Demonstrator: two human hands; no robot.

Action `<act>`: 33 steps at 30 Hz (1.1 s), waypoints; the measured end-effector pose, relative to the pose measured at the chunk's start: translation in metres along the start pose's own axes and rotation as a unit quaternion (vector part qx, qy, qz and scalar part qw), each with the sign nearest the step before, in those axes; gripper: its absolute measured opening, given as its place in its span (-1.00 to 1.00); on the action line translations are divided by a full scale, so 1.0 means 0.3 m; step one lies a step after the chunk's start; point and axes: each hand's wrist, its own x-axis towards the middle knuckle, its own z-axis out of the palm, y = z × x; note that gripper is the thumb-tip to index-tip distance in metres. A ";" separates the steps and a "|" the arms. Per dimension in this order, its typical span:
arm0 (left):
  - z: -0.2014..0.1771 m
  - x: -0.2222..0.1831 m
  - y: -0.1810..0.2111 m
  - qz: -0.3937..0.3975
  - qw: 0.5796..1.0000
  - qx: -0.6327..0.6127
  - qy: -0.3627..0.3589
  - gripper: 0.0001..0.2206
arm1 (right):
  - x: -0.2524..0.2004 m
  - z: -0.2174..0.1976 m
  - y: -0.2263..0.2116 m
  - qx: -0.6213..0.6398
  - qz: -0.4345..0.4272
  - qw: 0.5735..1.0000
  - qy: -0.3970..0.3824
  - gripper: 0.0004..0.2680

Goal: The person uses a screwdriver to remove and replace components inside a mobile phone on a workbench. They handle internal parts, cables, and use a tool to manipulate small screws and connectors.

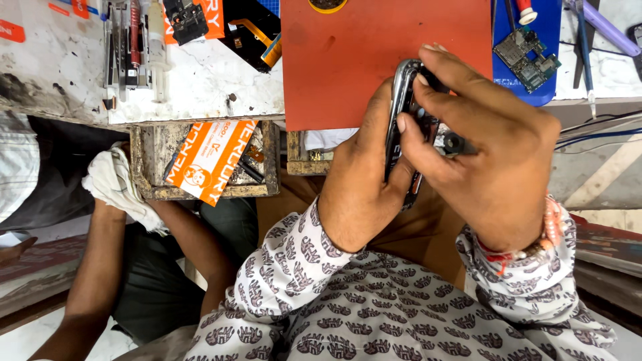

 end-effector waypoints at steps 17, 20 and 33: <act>0.072 0.059 -0.173 -0.056 0.924 -0.376 0.042 -0.29 | -0.011 0.012 0.429 -0.224 -0.065 0.966 0.108 -0.93; 0.103 0.057 -0.181 -0.055 0.892 -0.439 0.097 -0.23 | 0.014 0.020 0.605 -0.408 -0.083 0.900 0.130 -0.93; 0.173 0.068 -0.138 -0.058 0.736 -0.657 0.154 -0.17 | 0.019 0.029 0.646 -0.250 -0.006 0.960 0.124 -0.90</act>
